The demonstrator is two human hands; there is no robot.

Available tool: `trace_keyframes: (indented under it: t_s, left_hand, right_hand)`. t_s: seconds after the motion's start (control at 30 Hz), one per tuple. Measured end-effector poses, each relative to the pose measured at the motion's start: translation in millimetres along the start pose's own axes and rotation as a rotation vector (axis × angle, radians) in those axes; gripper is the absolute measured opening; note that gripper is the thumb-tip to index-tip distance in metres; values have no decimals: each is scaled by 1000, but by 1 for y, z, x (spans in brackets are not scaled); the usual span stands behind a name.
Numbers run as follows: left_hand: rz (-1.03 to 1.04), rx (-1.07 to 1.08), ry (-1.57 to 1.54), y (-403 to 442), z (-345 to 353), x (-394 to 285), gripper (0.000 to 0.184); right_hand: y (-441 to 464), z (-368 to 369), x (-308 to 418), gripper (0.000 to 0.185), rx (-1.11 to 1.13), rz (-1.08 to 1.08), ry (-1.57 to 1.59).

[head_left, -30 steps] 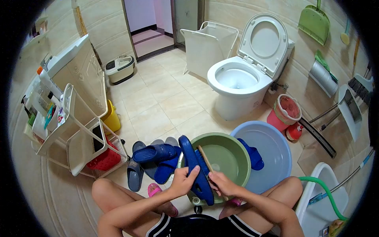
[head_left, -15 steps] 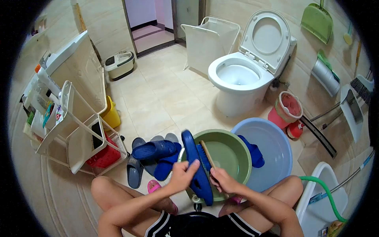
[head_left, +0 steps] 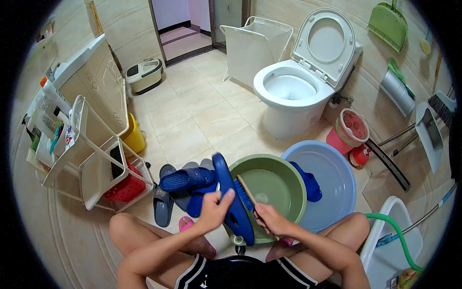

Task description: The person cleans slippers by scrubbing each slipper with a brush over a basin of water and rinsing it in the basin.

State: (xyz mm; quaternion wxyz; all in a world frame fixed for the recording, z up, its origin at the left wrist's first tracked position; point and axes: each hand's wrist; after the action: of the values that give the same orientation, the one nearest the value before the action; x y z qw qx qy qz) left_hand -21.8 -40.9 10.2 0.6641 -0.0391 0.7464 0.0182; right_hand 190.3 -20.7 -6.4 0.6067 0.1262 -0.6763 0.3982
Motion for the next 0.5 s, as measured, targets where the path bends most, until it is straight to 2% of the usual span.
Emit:
trace_keyframes:
  t_s: [0.13,0.23,0.27,0.37,0.4,0.43,0.5]
  left_hand:
    - [21,-185,-152,27,-23,-14,46]
    - [10,-171,-176,15,-7,1,45]
    - [-37,-65,37,5,-8,13,43]
    - [-15,68,-175,-20,24,5,44]
    - [-15,54,-166,-17,22,5,44]
    - [-6,39,-20,-7,12,10,43]
    - [21,-83,-7,10,-7,3,44]
  right_hand:
    - [1,4,2,42,7,-71,-17]
    - [1,2,3,42,25,-69,46]
    - [2,1,3,42,45,-51,104]
    - [2,0,1,42,30,-40,198]
    - [3,-1,1,44,13,-41,189]
    - [2,-2,3,44,13,-38,191]
    - [0,-5,8,44,48,-44,121]
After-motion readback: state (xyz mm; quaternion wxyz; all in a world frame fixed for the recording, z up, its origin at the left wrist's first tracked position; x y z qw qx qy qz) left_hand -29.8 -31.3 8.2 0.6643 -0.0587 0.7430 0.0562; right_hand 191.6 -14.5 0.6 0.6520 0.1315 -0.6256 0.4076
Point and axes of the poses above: each hand's wrist, its own y-axis towards the middle knuckle, its own z-axis out of the palm, x = y × z, and after that the axes turned 1 degree about -y, right-handed
